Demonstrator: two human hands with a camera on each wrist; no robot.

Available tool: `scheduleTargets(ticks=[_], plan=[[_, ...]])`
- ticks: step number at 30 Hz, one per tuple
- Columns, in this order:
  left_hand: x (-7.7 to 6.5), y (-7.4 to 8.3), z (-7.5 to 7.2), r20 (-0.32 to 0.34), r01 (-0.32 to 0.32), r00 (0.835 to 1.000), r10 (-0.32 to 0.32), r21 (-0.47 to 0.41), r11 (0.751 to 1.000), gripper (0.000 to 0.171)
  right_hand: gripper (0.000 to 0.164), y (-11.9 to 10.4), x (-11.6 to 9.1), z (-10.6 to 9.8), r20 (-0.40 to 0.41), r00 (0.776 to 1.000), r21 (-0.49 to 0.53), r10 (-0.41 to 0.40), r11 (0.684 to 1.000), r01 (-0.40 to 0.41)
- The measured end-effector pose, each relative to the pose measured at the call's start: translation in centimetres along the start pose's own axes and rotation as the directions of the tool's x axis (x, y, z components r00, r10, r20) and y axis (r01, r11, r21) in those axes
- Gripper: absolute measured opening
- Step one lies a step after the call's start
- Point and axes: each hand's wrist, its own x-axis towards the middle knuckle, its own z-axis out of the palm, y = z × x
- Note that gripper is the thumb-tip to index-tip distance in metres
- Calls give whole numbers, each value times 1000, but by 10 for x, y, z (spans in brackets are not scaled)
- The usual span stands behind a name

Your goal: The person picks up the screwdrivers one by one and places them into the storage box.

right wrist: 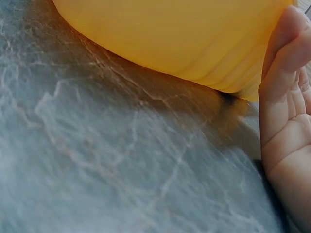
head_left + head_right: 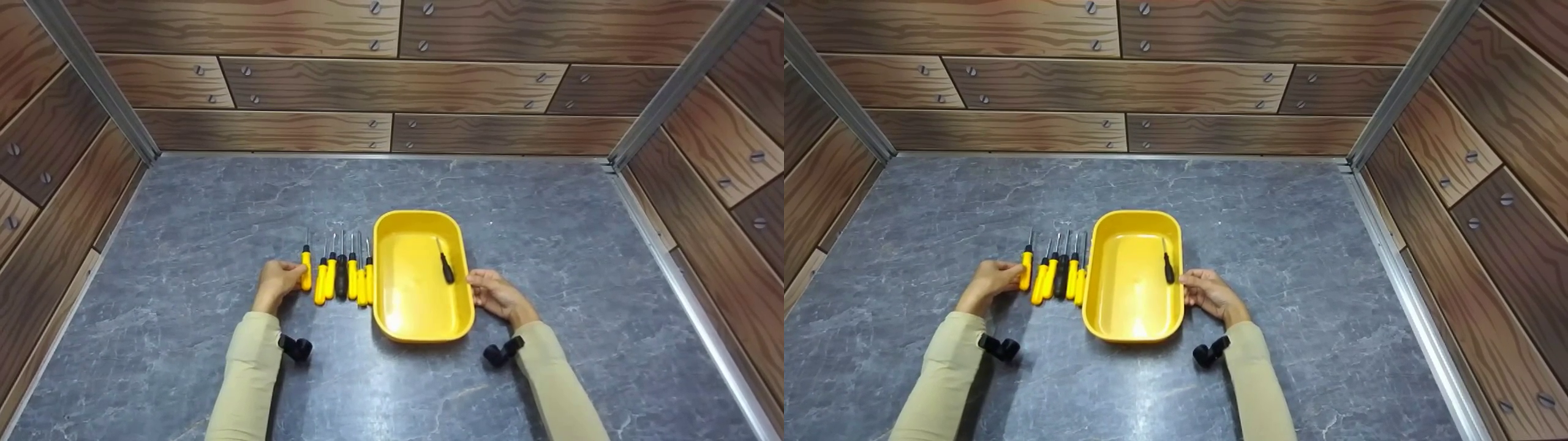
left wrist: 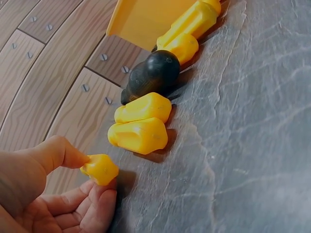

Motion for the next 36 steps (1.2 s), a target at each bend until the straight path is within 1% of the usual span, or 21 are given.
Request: scheduleTargets(ticks=[1,2,3,5,8,9,13,18,21,25,30,36], plan=[[2,-1,0,10,9,1000,-8,-13,1000,28,30,0,0,0,2,1000,0,-1,1000,1],[5,-4,-1,27,-3,1000,4,-47,999,26,29,0,0,0,5,1000,-1,-2,1000,2],[7,-6,-1,42,2,999,1,-67,998,26,29,0,0,0,4,1000,0,-1,1000,1],[8,-6,-2,66,13,998,-6,-99,995,27,28,0,0,0,5,1000,0,0,1000,0],[4,-2,-3,70,23,997,-14,-130,991,29,27,0,0,0,3,1000,0,2,1000,-2],[-1,2,-3,65,39,997,-31,-124,992,31,26,0,0,0,3,1000,0,3,1000,-3],[-8,9,-4,72,29,997,-18,-150,988,33,27,0,0,-1,7,1000,-2,-1,1000,1],[-9,12,-5,122,27,993,-2,-211,977,37,28,0,0,0,7,1000,2,-4,1000,4],[-8,12,-6,152,40,988,-2,-246,968,38,28,0,0,0,-1,1000,6,-1,1000,1],[-8,12,-7,185,57,983,-8,-264,963,37,27,0,0,1,-16,1000,9,6,1000,-6],[-10,14,-8,207,71,978,-15,-266,961,38,27,-1,0,2,-24,1000,9,14,1000,-14],[-13,18,-8,230,41,973,26,-279,960,36,25,-2,-1,4,-9,1000,0,-1,1000,1]])
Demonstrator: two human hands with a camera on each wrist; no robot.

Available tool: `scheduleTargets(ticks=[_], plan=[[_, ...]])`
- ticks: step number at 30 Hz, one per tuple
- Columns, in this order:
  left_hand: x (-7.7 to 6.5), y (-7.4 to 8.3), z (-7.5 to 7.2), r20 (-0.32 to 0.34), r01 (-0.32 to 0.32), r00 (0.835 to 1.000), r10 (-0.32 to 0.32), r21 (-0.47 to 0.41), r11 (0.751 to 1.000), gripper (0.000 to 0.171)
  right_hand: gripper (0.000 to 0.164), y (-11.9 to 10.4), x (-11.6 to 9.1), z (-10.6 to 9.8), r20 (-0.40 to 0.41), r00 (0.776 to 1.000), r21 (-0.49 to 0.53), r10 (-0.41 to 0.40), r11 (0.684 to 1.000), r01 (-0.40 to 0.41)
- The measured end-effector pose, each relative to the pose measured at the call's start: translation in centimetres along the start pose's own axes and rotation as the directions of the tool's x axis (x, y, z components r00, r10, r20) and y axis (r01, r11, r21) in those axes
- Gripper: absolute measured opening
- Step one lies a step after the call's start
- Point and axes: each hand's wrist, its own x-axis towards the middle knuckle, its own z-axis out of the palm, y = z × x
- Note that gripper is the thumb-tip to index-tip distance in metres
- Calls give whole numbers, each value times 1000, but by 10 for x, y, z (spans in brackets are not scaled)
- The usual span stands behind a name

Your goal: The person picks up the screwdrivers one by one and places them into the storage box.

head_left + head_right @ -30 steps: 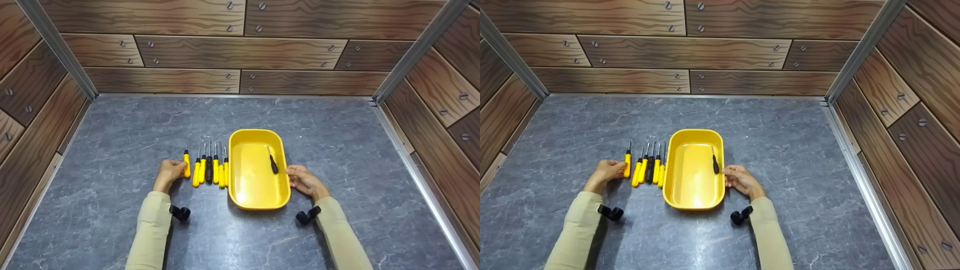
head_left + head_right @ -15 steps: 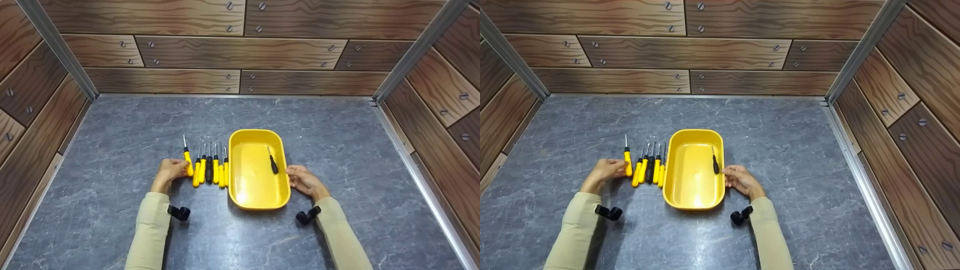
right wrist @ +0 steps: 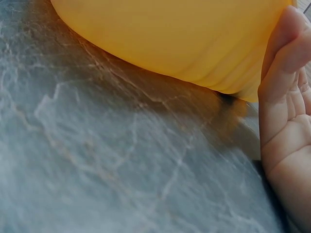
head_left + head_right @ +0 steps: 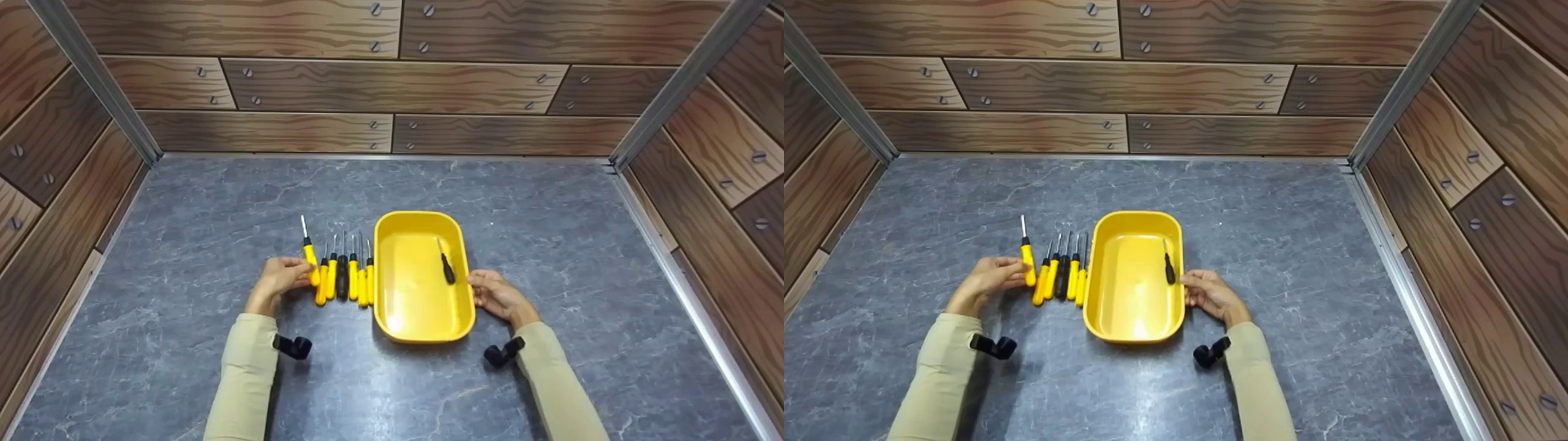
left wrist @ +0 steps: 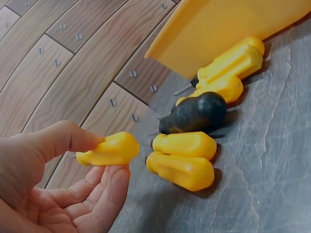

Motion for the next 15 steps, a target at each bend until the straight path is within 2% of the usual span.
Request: scheduleTargets(ticks=[8,15], plan=[[-3,7,5,40,3,999,-2,-4,1000,39,24,1,0,-1,-11,1000,-2,-1,1000,1],[-6,11,8,60,-3,998,1,29,1000,42,27,1,1,-2,-22,1000,2,8,1000,-8]])
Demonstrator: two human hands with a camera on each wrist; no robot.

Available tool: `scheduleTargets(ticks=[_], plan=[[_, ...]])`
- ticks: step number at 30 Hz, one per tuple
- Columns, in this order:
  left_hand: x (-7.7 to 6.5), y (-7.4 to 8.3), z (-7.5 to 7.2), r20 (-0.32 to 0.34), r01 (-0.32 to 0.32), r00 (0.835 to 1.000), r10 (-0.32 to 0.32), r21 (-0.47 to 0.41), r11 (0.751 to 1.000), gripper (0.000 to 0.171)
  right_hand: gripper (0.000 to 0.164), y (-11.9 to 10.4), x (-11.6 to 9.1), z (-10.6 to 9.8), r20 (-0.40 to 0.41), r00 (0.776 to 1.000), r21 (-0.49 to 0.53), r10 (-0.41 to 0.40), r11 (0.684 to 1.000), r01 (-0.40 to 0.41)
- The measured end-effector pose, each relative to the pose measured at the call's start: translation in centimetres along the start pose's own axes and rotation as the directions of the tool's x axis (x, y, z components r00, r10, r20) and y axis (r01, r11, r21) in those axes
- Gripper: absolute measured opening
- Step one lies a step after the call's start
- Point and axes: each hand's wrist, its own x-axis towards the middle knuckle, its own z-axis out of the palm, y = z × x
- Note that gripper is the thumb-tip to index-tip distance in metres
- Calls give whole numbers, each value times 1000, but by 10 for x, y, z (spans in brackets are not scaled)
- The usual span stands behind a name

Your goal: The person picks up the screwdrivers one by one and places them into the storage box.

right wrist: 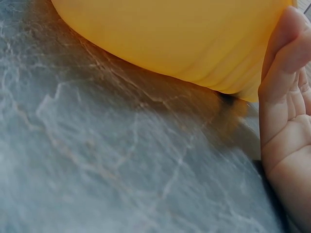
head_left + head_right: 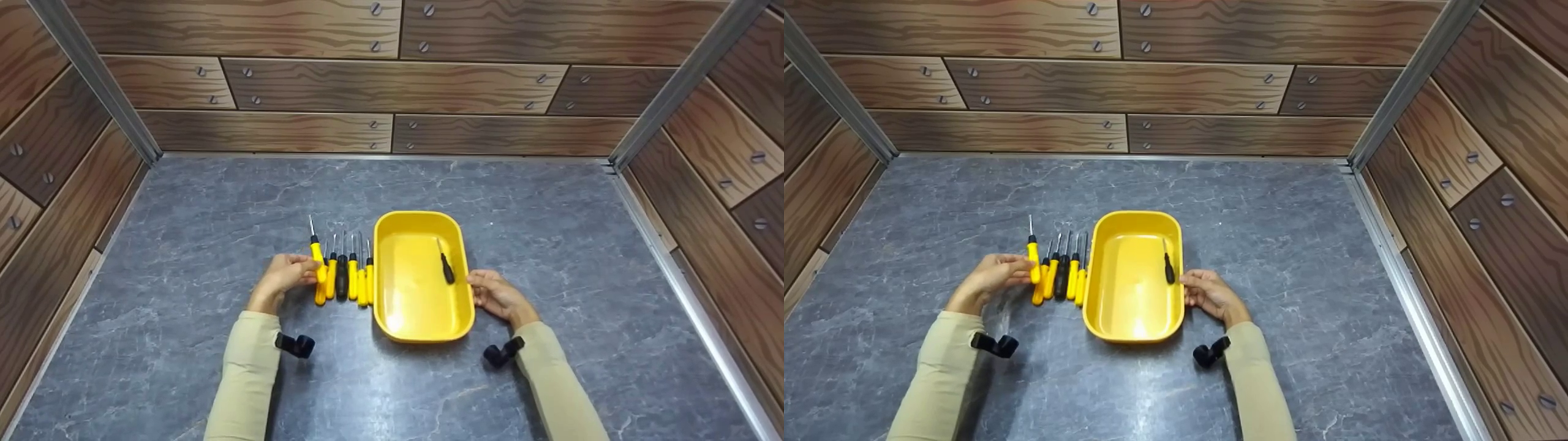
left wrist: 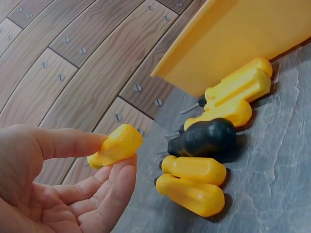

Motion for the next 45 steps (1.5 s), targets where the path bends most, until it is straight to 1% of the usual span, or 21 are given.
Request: scheduleTargets(ticks=[9,13,18,30,39,45], plan=[[-3,7,6,18,-20,1000,19,47,999,35,28,0,0,0,12,1000,0,1,1000,-1],[-4,9,10,21,-31,999,29,70,997,35,27,0,0,-1,17,1000,-3,1,1000,-1],[-5,13,13,37,-28,999,24,104,994,36,26,0,0,-1,14,1000,4,1,1000,-1],[-8,16,20,89,-57,995,49,90,994,37,27,0,0,-1,-5,1000,-5,11,1000,-11],[-10,19,28,98,-85,992,76,90,992,36,28,0,1,-1,-2,1000,-4,3,1000,-3],[-10,21,33,105,-80,992,71,90,993,34,26,1,0,-1,2,1000,0,-1,1000,1]])
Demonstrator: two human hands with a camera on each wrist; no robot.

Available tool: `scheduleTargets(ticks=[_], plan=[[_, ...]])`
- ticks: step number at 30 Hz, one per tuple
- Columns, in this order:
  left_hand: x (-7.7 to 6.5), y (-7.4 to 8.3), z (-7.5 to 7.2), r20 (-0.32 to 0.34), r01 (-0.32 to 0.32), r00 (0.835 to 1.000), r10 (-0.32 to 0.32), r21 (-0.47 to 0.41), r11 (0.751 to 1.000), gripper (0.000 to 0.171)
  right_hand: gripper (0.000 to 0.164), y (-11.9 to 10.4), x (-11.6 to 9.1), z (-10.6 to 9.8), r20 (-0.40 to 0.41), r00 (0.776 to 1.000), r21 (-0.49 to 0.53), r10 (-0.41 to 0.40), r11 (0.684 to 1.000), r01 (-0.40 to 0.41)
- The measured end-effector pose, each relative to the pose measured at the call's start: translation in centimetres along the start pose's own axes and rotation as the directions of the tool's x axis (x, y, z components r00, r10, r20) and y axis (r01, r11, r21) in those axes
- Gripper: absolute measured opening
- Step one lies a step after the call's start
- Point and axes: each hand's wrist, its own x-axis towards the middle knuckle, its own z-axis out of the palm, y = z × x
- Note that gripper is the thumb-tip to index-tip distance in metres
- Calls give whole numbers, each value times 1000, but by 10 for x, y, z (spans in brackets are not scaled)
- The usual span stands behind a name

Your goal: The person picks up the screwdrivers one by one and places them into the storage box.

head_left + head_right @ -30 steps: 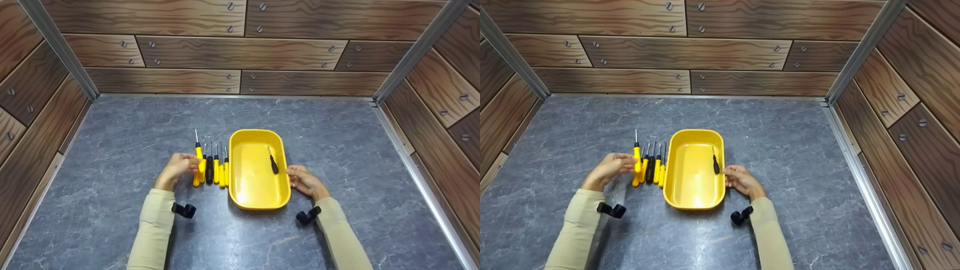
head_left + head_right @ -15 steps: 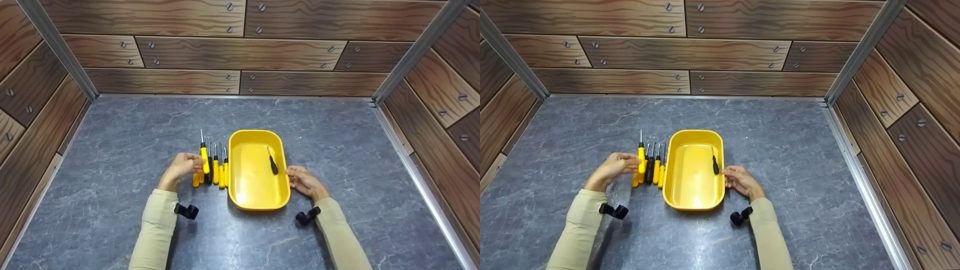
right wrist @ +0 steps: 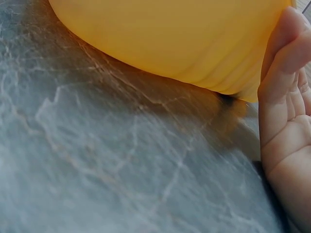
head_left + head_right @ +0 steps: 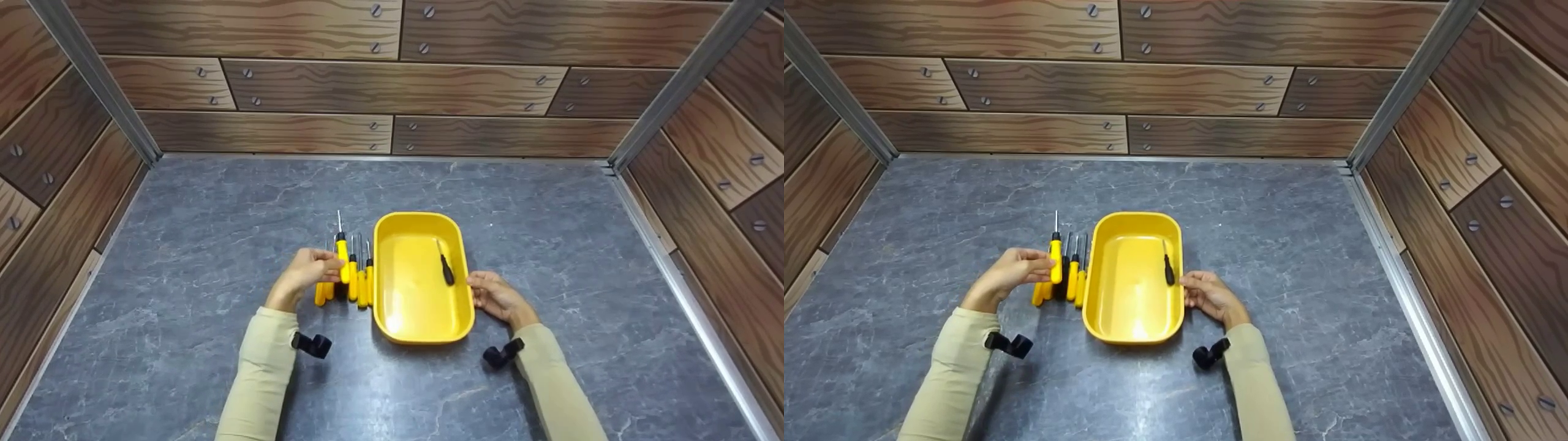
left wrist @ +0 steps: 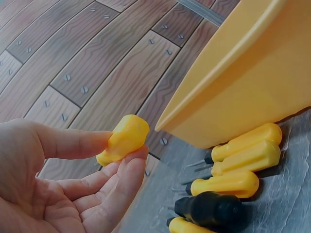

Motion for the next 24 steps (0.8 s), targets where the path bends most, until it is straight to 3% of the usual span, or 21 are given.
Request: scheduleTargets(ticks=[24], plan=[[1,7,15,39,-40,998,41,-15,999,34,29,-1,0,0,-17,1000,-3,-2,1000,2]])
